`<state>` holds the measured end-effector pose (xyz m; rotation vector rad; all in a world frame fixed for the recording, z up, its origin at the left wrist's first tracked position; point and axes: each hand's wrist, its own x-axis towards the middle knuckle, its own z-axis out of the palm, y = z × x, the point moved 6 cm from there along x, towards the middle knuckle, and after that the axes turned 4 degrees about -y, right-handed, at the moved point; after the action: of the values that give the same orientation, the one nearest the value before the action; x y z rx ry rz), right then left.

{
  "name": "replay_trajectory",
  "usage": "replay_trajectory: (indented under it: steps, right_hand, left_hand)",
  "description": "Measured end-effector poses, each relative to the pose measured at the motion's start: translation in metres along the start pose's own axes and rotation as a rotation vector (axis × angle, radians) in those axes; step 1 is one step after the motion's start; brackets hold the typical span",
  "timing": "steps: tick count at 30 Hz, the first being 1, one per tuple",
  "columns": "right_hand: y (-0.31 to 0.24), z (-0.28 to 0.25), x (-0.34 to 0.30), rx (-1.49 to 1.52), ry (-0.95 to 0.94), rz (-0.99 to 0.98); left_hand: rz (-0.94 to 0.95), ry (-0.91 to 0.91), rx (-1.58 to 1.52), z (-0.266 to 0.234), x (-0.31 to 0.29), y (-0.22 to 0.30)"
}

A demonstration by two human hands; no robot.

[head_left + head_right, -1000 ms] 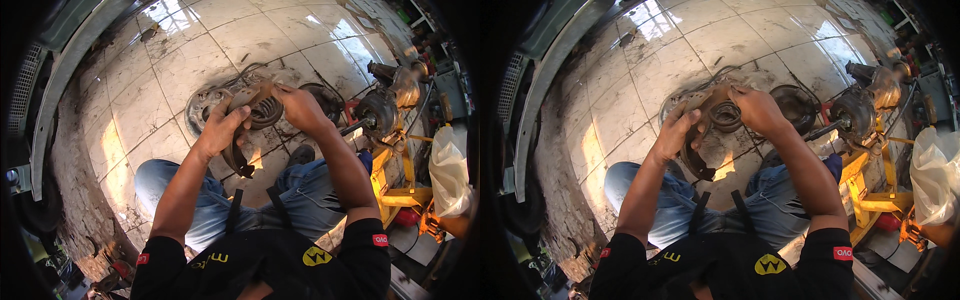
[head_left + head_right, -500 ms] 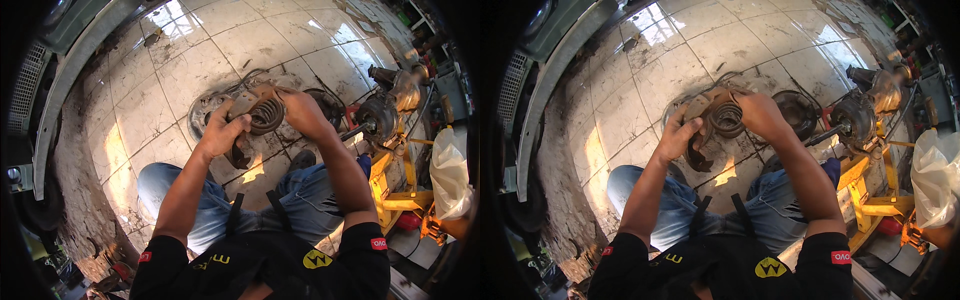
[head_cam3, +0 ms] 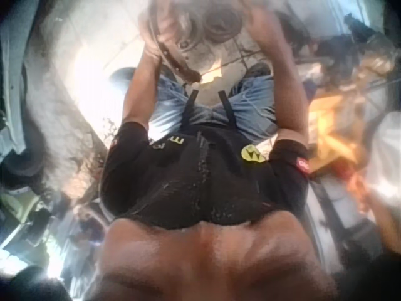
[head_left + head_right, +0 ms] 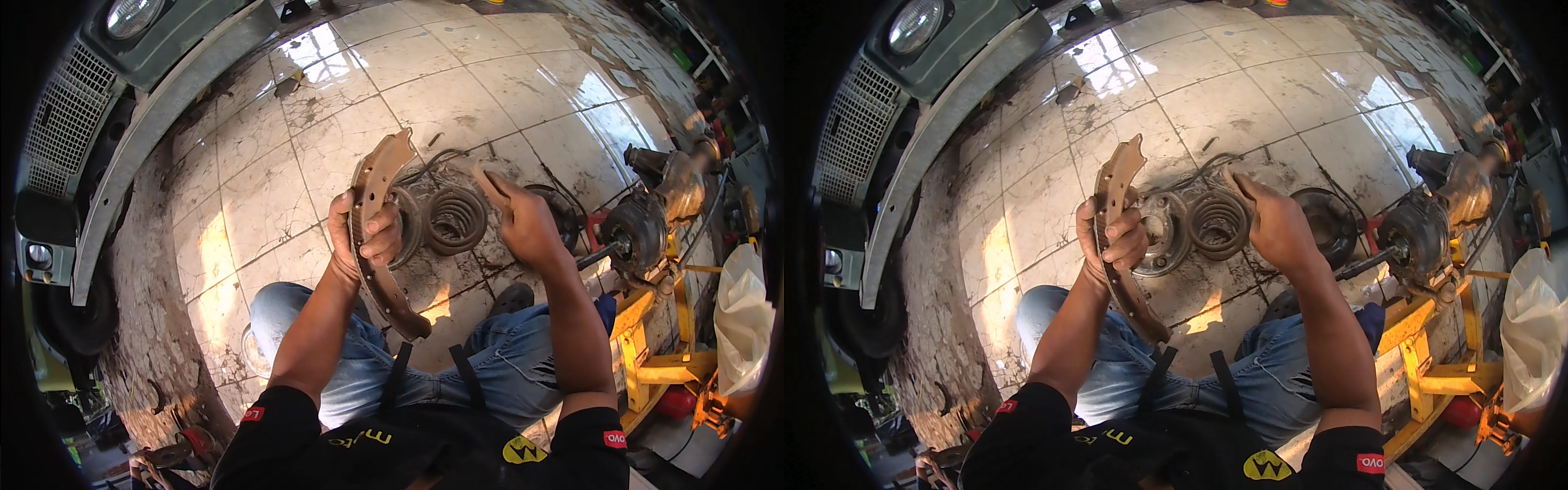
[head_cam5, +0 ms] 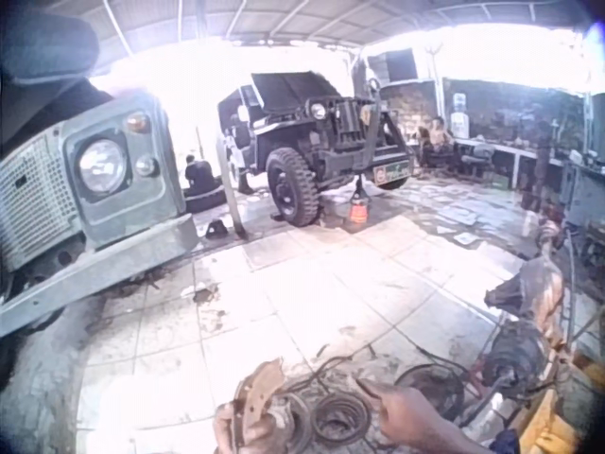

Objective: The person sits on the floor and scrubs brake shoes and springs with a sanding block. They rotate the parts to clean different surfaces and set them aside after scrubbing.

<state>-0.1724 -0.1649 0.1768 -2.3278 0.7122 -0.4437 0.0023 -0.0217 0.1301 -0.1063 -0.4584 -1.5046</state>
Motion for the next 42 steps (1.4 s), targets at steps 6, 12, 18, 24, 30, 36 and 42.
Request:
replay_trajectory:
  steps: [6, 12, 18, 24, 30, 36, 42]
  right_hand:
    - [0.010, -0.016, 0.010, 0.092, 0.216, -0.016]
    - [-0.016, -0.009, 0.001, 0.135, 0.213, -0.176]
    - [-0.034, 0.000, -0.001, 0.041, 0.196, -0.325]
    - [-0.032, 0.010, 0.003, -0.183, 0.160, -0.305]
    - [-0.030, 0.012, 0.005, -0.047, 0.190, -0.283]
    - [-0.014, 0.002, 0.006, 0.234, 0.300, -0.244]
    - [-0.004, 0.022, 0.010, 1.130, 0.004, 0.216]
  left_hand:
    - [-0.022, 0.500, 0.802, 0.023, 0.005, -0.003]
    - [-0.086, 0.616, 1.457, 0.017, 0.000, -0.006]
    - [-0.261, 0.609, 1.683, 0.018, -0.001, -0.014]
    - [-0.255, 0.481, 1.851, 0.022, 0.000, -0.017]
    - [-0.249, 0.430, 2.061, 0.030, 0.005, -0.018]
    - [-0.358, 0.371, 2.331, 0.027, 0.007, -0.020]
    - [-0.383, 0.237, 2.506, 0.026, 0.010, -0.026]
